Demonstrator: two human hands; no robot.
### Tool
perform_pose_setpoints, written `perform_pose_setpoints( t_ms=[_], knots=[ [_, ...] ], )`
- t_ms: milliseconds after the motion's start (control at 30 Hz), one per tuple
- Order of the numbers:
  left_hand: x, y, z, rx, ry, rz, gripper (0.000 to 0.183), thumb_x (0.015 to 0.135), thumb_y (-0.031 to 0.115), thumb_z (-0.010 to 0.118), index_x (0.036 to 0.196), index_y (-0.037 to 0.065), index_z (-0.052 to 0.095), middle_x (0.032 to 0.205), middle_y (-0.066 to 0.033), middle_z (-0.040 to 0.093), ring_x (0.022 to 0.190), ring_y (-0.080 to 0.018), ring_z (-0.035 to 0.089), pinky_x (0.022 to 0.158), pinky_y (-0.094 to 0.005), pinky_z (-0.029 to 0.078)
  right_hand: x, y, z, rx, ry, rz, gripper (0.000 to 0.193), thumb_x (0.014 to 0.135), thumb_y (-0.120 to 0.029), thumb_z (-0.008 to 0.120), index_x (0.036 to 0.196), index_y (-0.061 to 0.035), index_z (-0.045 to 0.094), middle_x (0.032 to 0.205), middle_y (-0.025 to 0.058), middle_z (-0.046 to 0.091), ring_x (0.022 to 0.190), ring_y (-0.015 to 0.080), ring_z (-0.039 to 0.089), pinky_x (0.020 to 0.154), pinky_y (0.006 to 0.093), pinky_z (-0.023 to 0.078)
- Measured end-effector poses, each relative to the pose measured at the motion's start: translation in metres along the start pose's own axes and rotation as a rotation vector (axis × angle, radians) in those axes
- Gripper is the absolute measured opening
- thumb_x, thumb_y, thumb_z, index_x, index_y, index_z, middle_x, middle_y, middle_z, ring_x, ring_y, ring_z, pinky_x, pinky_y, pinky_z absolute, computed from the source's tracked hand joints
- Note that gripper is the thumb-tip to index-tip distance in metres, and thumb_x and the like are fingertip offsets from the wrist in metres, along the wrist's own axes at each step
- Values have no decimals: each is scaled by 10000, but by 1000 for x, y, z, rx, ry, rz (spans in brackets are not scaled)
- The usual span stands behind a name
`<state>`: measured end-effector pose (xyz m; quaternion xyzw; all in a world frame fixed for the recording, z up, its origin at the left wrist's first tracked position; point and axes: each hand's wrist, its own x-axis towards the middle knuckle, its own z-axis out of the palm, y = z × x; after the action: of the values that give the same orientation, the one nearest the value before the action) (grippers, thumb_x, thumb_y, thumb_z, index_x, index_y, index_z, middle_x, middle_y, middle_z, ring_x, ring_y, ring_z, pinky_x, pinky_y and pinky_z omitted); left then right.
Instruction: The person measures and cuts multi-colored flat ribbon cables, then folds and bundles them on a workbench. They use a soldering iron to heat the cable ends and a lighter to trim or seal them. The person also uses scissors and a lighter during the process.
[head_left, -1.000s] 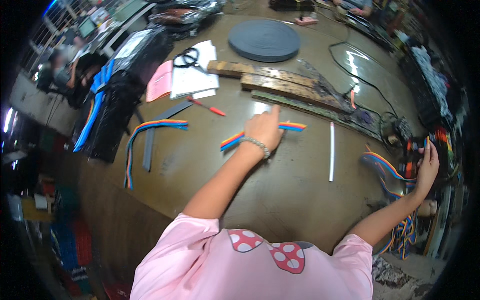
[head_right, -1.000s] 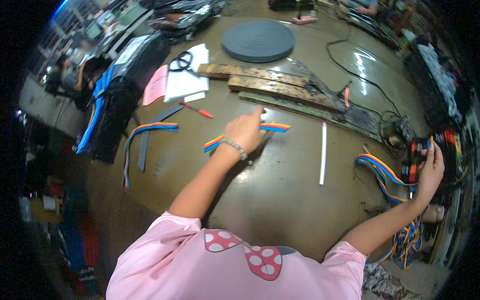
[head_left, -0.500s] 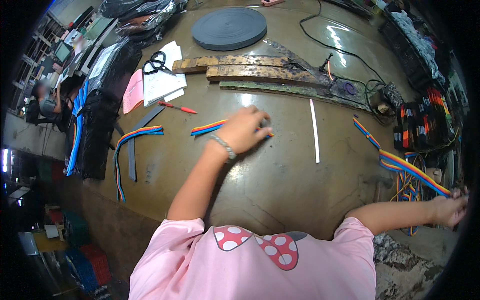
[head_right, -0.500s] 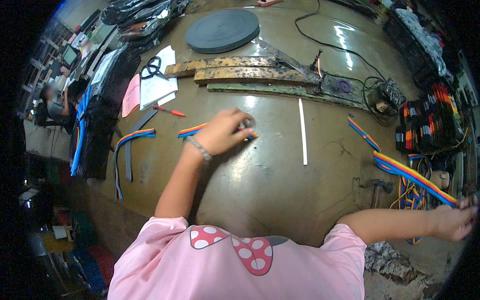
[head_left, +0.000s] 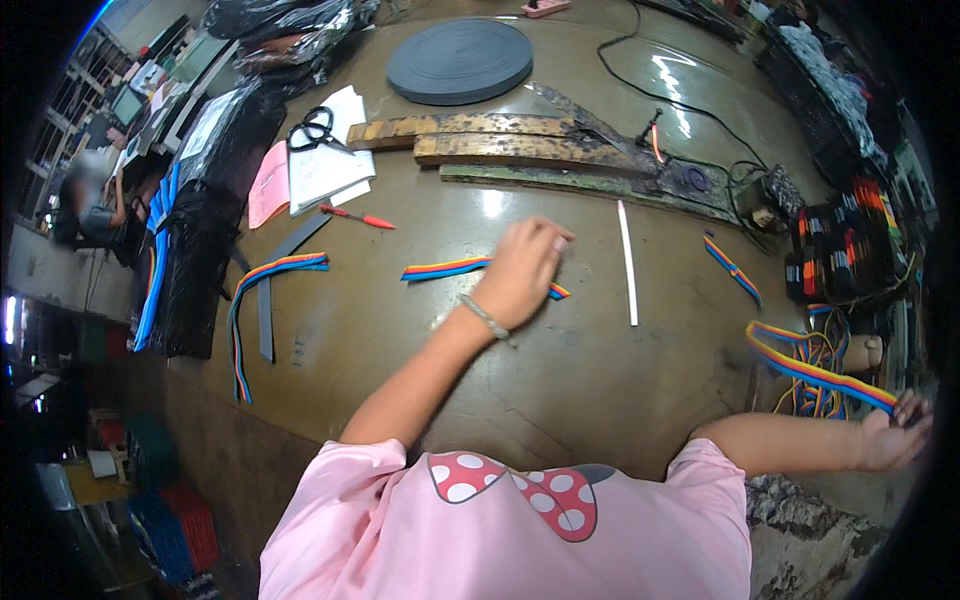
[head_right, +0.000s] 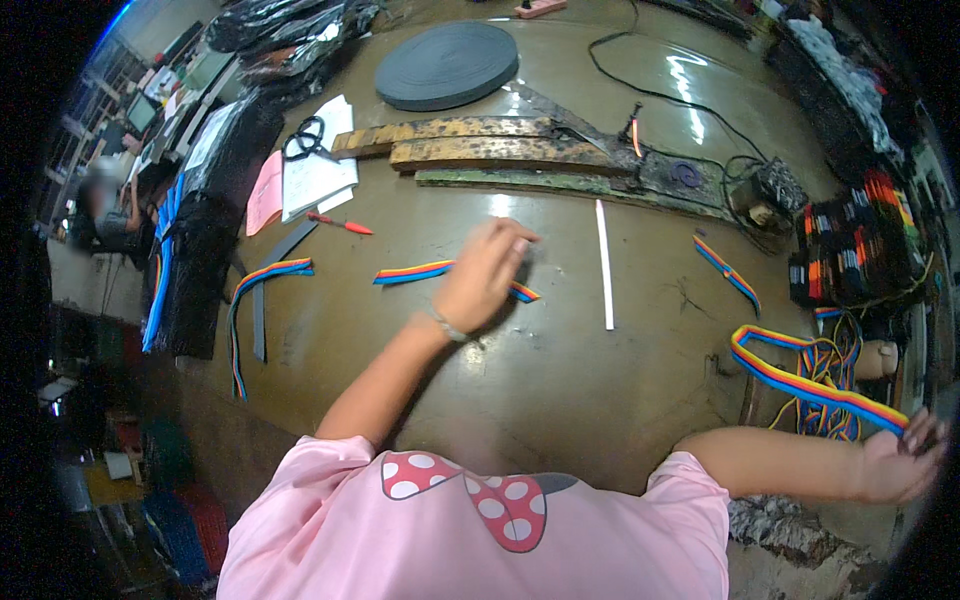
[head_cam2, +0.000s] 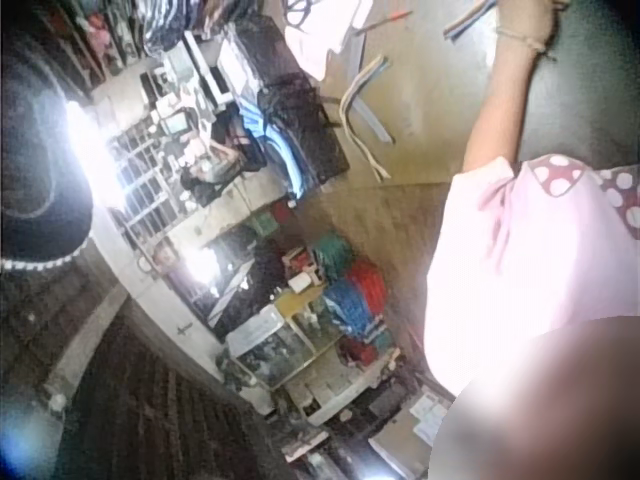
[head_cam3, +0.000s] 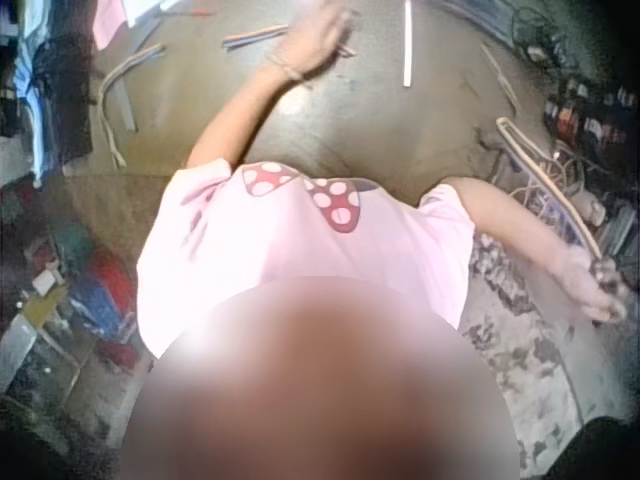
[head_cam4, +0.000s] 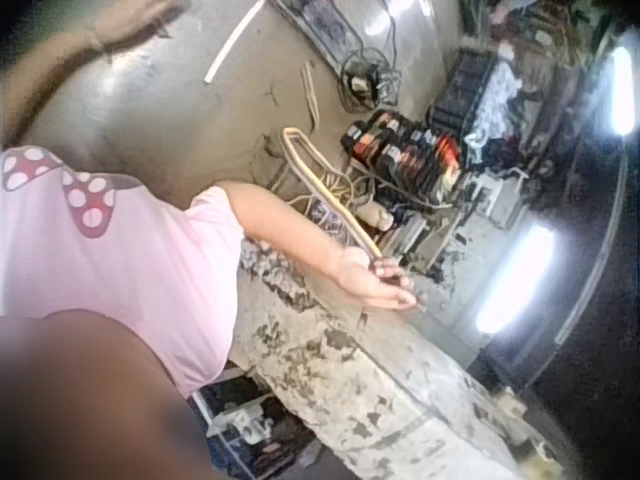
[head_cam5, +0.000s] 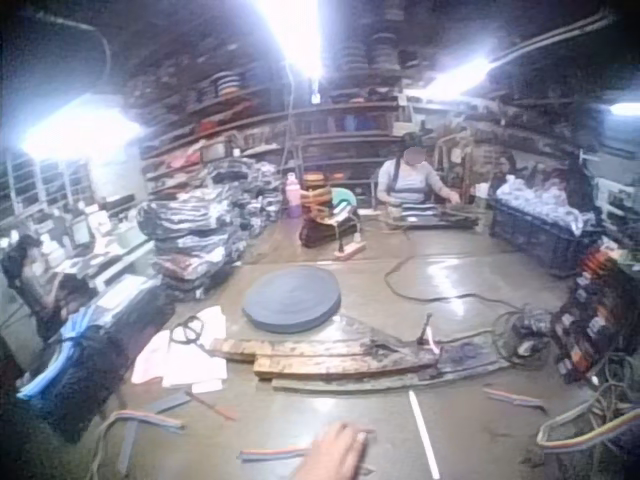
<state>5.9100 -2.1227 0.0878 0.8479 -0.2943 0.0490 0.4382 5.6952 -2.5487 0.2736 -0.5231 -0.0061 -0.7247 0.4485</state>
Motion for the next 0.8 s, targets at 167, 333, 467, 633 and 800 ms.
perform_pose_setpoints(
  t_ms=[167, 333, 467, 633, 800],
  knots=[
    [7, -10, -62, 2, -179, -238, 230, 838, 130, 625, 1059, 70, 645, 908, -96, 575, 804, -189, 565, 721, -298, 468, -1, 2, 1, 212, -325, 189, 184, 928, -110, 471, 933, 63, 533, 684, 55, 397, 605, 121, 344, 628, 276, 331],
    [3, -18, -61, 68, -454, -190, 226, 754, 200, 731, 926, 66, 671, 813, -69, 557, 738, -169, 544, 657, -296, 453, -14, 8, 27, 227, -316, 232, 182, 914, -138, 482, 953, 36, 522, 797, 42, 414, 668, 126, 339, 615, 266, 294],
    [0, -16, -56, 113, -443, -231, 173, 752, 163, 713, 873, 55, 653, 842, -86, 556, 792, -228, 543, 716, -341, 460, -35, 14, 76, 92, -298, 291, 219, 957, -173, 449, 979, 43, 482, 818, 73, 459, 639, 99, 351, 573, 239, 301],
    [-1, -13, -59, 71, -380, -158, 165, 785, 123, 660, 940, 64, 660, 848, -107, 563, 814, -230, 556, 753, -331, 465, -70, 18, 128, -116, -272, 221, 338, 984, -297, 418, 791, -19, 425, 683, 74, 464, 478, 76, 346, 428, 210, 241],
    [5, -19, -75, -10, -357, -254, 198, 795, 80, 642, 990, 66, 675, 923, -89, 598, 804, -166, 569, 721, -284, 469, -66, 13, 124, -163, -144, 139, 302, 965, -280, 455, 762, -62, 405, 649, 32, 382, 492, 86, 328, 442, 213, 225]
  ],
)
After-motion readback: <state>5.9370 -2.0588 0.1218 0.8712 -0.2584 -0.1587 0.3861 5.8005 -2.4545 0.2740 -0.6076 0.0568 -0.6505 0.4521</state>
